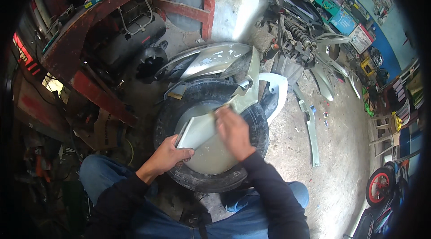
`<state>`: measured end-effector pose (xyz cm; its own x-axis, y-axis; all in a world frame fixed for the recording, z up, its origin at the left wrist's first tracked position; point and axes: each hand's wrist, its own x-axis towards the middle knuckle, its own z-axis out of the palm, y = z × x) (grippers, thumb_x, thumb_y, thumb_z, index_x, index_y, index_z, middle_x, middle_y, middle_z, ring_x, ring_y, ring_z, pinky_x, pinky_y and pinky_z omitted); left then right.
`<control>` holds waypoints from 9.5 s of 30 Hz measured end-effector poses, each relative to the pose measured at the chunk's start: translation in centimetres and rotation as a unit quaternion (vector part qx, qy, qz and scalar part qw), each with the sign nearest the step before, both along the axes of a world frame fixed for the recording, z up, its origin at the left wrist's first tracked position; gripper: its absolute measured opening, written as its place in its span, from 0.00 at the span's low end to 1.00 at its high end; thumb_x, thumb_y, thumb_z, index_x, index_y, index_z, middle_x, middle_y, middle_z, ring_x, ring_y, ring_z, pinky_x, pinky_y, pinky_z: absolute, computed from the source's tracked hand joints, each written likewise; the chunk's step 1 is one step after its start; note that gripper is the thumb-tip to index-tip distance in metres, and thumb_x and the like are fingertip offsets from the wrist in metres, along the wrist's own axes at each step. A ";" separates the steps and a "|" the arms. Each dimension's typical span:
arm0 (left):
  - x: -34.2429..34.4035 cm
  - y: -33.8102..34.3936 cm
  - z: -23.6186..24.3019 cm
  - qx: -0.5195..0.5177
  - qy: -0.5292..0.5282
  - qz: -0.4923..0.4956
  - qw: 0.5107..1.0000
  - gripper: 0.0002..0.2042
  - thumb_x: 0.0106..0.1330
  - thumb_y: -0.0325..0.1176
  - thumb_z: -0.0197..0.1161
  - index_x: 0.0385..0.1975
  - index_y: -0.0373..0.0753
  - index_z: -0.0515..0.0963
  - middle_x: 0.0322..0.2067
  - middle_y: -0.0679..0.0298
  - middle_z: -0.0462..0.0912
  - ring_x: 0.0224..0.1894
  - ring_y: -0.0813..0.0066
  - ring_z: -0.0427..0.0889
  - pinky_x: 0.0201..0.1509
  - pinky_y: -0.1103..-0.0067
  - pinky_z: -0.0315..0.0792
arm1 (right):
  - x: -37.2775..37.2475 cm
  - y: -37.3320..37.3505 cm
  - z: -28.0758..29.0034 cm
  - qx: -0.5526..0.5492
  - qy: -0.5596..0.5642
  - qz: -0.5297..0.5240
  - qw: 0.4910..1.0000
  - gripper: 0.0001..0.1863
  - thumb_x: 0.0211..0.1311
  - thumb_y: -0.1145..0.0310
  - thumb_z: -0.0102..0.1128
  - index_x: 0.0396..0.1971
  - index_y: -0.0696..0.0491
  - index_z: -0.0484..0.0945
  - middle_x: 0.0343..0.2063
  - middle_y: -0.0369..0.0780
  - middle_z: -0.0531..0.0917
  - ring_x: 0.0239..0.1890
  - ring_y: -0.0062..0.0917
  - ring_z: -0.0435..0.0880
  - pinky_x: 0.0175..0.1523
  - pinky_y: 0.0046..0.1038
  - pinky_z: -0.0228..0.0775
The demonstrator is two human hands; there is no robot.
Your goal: The person wet sands a motorcycle fairing piece by rubbing its surfaces and edges with sandpaper over a basin of water.
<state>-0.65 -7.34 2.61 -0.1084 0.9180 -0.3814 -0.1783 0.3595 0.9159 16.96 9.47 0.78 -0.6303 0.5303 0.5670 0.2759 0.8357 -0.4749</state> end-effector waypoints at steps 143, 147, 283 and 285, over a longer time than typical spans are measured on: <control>0.8 1.9 1.7 0.007 -0.008 -0.004 1.000 0.16 0.59 0.22 0.66 0.46 0.34 0.73 0.31 0.67 0.79 0.29 0.83 0.77 0.24 0.83 0.70 | -2.3 -3.5 2.6 0.000 0.063 0.040 0.997 0.08 0.58 0.77 0.68 0.38 0.61 0.84 0.42 0.47 0.86 0.48 0.42 0.85 0.55 0.37 0.78; 0.6 1.9 1.5 0.011 -0.003 -0.010 1.000 0.16 0.59 0.22 0.66 0.46 0.34 0.72 0.31 0.66 0.79 0.29 0.83 0.77 0.24 0.84 0.69 | -2.6 -4.8 2.9 -0.010 0.083 0.089 0.993 0.09 0.58 0.76 0.67 0.39 0.61 0.84 0.42 0.47 0.86 0.49 0.42 0.85 0.55 0.37 0.77; 0.2 2.7 1.4 0.028 -0.500 0.111 0.858 0.18 0.74 0.37 0.50 0.53 0.29 0.74 0.43 0.50 0.85 0.41 0.62 0.87 0.49 0.68 0.83 | 0.4 -7.5 2.8 0.056 -0.029 -0.005 0.998 0.23 0.63 0.71 0.63 0.60 0.52 0.78 0.63 0.43 0.77 0.73 0.47 0.64 0.75 0.56 0.42; 1.0 3.0 2.4 0.009 -0.465 0.169 0.869 0.20 0.75 0.39 0.49 0.55 0.29 0.73 0.43 0.50 0.85 0.41 0.61 0.88 0.49 0.67 0.83 | 0.6 -7.4 3.0 0.047 -0.031 -0.037 0.998 0.22 0.62 0.71 0.63 0.58 0.51 0.79 0.63 0.40 0.78 0.73 0.47 0.64 0.74 0.58 0.38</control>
